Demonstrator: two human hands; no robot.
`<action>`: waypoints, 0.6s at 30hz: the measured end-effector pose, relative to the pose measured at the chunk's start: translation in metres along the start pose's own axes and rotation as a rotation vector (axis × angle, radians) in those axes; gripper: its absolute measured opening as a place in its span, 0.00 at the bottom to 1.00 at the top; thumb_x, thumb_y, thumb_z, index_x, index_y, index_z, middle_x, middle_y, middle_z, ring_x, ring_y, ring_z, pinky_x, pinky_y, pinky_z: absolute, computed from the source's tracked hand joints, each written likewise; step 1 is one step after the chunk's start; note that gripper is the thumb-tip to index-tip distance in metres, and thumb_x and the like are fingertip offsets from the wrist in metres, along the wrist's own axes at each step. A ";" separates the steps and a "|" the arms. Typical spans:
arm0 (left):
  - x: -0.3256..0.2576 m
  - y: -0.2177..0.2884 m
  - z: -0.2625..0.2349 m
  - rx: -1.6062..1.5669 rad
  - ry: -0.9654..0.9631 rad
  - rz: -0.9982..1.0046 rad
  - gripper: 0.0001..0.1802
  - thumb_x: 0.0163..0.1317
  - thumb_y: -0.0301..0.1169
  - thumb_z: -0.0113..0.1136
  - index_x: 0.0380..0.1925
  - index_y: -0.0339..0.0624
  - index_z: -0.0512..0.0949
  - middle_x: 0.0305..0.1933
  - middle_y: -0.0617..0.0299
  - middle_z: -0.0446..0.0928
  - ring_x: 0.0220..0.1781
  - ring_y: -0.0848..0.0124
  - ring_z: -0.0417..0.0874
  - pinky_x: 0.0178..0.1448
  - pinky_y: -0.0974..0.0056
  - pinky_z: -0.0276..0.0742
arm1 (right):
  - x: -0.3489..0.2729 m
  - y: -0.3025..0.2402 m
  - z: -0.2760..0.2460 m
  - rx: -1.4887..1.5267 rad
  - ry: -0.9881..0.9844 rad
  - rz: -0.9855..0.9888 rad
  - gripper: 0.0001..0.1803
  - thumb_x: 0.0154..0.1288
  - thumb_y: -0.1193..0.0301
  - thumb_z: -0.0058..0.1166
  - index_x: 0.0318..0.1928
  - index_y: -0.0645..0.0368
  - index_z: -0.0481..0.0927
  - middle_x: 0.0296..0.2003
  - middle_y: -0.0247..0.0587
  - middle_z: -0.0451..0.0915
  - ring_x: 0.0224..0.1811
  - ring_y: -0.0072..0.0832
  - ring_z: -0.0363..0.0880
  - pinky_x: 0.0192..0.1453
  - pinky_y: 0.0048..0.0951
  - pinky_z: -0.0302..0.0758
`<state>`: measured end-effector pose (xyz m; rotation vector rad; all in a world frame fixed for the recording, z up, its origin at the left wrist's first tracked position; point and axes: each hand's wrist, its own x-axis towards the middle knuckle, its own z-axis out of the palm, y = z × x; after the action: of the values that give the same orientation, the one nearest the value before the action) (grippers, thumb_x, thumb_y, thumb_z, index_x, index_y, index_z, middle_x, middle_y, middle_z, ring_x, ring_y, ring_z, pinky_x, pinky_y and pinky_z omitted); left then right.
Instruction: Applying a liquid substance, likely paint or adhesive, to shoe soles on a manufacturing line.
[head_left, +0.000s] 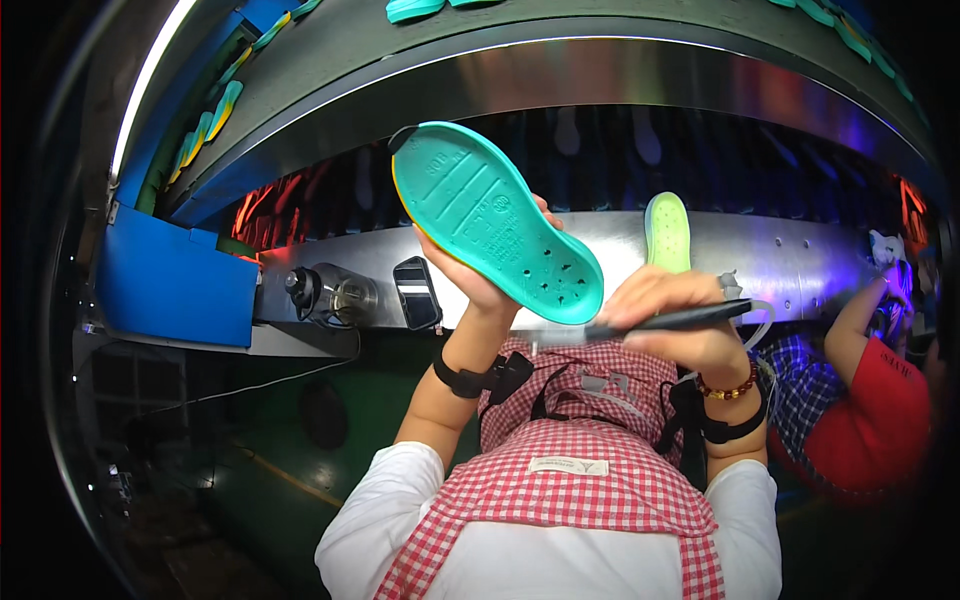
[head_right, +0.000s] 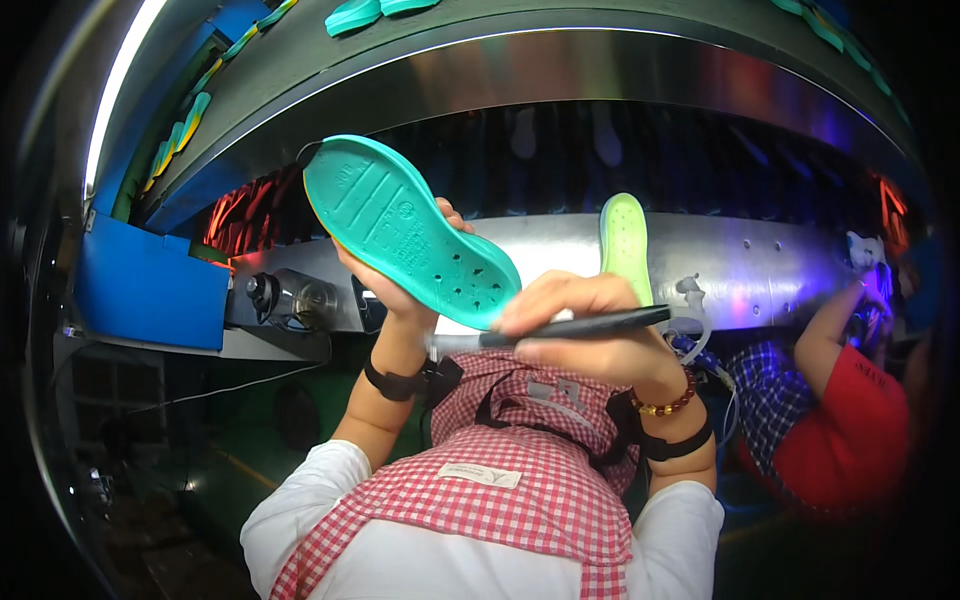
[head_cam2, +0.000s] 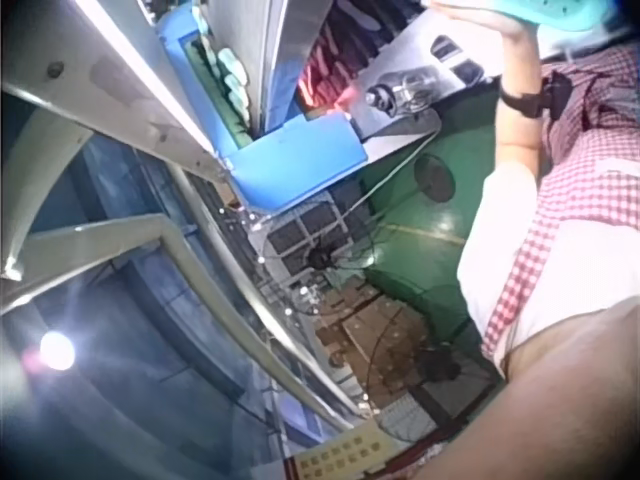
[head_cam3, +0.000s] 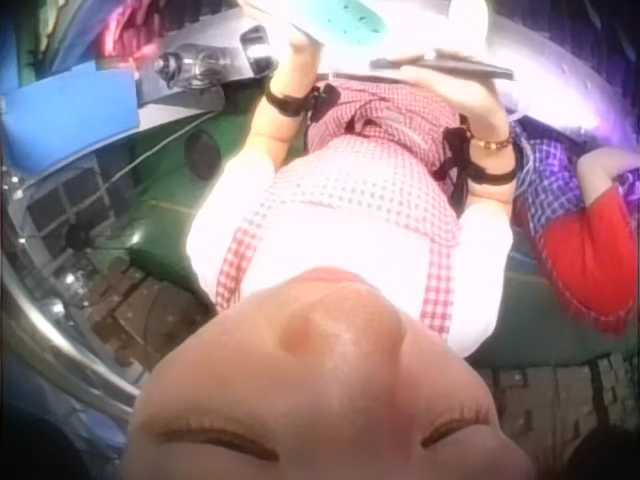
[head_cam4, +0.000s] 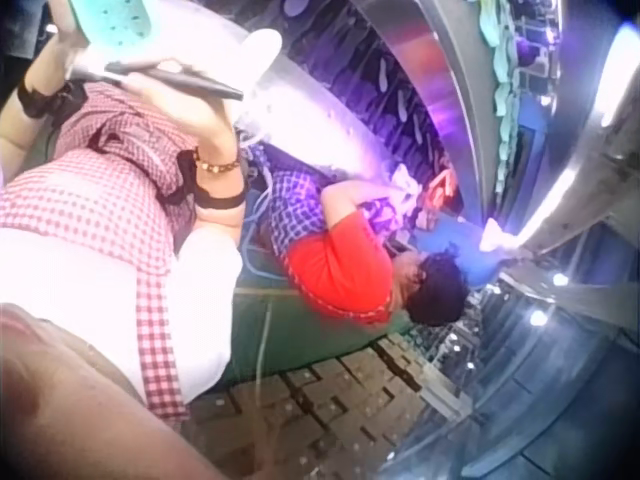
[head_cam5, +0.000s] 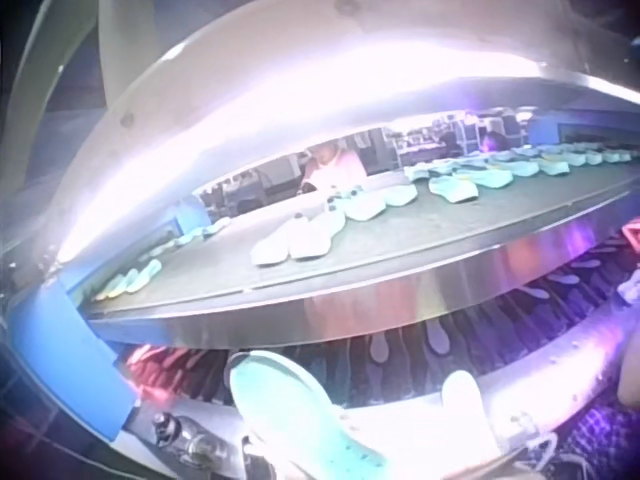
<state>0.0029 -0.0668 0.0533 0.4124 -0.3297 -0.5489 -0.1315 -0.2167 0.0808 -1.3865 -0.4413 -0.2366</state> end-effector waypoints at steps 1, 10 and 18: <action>0.000 0.001 0.001 0.024 0.038 0.028 0.50 0.51 0.71 0.17 0.44 0.36 0.70 0.34 0.47 0.74 0.31 0.56 0.76 0.38 0.54 0.73 | 0.001 -0.003 0.002 -0.095 0.172 0.035 0.12 0.45 0.84 0.59 0.34 0.64 0.79 0.35 0.44 0.79 0.40 0.31 0.77 0.47 0.29 0.72; -0.006 0.008 0.012 0.065 0.106 0.012 0.50 0.50 0.72 0.20 0.46 0.38 0.70 0.36 0.48 0.74 0.32 0.57 0.75 0.41 0.54 0.73 | -0.006 0.002 -0.002 -0.336 0.257 0.074 0.12 0.46 0.84 0.58 0.35 0.63 0.80 0.34 0.44 0.79 0.40 0.30 0.77 0.46 0.28 0.74; 0.001 0.014 0.004 0.153 0.025 0.034 0.50 0.50 0.73 0.18 0.49 0.39 0.67 0.37 0.45 0.74 0.34 0.56 0.78 0.38 0.54 0.75 | -0.007 0.003 -0.007 -0.032 0.129 0.165 0.12 0.46 0.83 0.59 0.35 0.65 0.79 0.36 0.45 0.79 0.43 0.32 0.77 0.48 0.30 0.73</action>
<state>0.0085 -0.0579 0.0630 0.5603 -0.3556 -0.4864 -0.1350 -0.2232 0.0741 -1.4213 -0.2158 -0.1978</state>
